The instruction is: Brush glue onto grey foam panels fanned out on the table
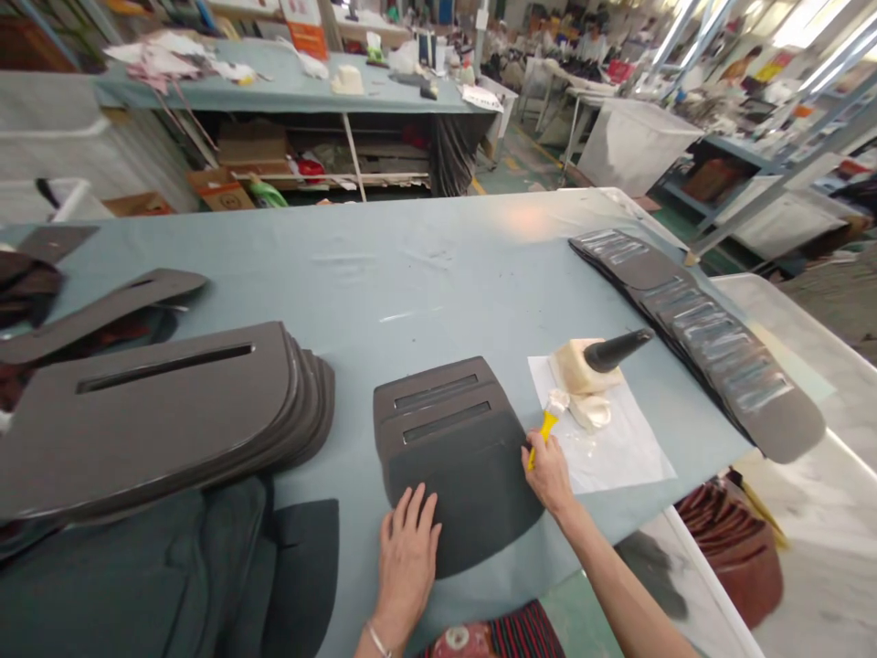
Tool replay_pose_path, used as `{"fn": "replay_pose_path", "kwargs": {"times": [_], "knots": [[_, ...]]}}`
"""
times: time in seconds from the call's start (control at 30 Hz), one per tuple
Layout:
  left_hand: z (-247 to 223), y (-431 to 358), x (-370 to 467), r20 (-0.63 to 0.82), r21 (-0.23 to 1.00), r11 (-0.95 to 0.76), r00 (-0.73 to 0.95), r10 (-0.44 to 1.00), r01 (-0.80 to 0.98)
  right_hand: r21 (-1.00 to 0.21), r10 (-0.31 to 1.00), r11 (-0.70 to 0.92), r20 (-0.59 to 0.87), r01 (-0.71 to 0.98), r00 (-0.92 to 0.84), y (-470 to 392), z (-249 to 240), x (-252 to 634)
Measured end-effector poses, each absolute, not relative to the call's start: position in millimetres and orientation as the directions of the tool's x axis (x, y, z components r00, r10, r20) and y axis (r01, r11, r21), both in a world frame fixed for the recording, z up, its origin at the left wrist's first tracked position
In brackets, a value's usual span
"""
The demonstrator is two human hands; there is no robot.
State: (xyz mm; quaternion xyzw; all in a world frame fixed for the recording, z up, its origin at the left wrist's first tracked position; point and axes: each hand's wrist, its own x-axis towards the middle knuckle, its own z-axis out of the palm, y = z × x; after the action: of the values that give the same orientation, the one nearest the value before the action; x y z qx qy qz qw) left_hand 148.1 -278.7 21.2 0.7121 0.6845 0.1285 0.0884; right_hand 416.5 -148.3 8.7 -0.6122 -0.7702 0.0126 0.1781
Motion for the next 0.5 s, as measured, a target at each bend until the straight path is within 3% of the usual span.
{"fn": "replay_pose_path", "kwargs": {"times": [0.1,0.2,0.3,0.5], "knots": [[24,-266,140,0.077,0.415,0.027,-0.065,0.995,0.909,-0.280,0.939,0.246,0.304,0.928,-0.158,-135,15,411],[29,-240,125,0.081,0.489,0.254,-0.334,0.939,0.834,-0.364,0.946,0.221,0.306,0.905,-0.108,-113,17,397],[33,-208,111,0.041,0.477,0.494,-0.580,0.814,0.727,-0.407,0.962,0.180,0.263,0.895,-0.074,-90,18,383],[31,-169,100,-0.125,0.424,0.625,-0.641,0.757,0.655,-0.395,0.995,0.079,0.081,0.915,-0.051,-64,19,371]]}}
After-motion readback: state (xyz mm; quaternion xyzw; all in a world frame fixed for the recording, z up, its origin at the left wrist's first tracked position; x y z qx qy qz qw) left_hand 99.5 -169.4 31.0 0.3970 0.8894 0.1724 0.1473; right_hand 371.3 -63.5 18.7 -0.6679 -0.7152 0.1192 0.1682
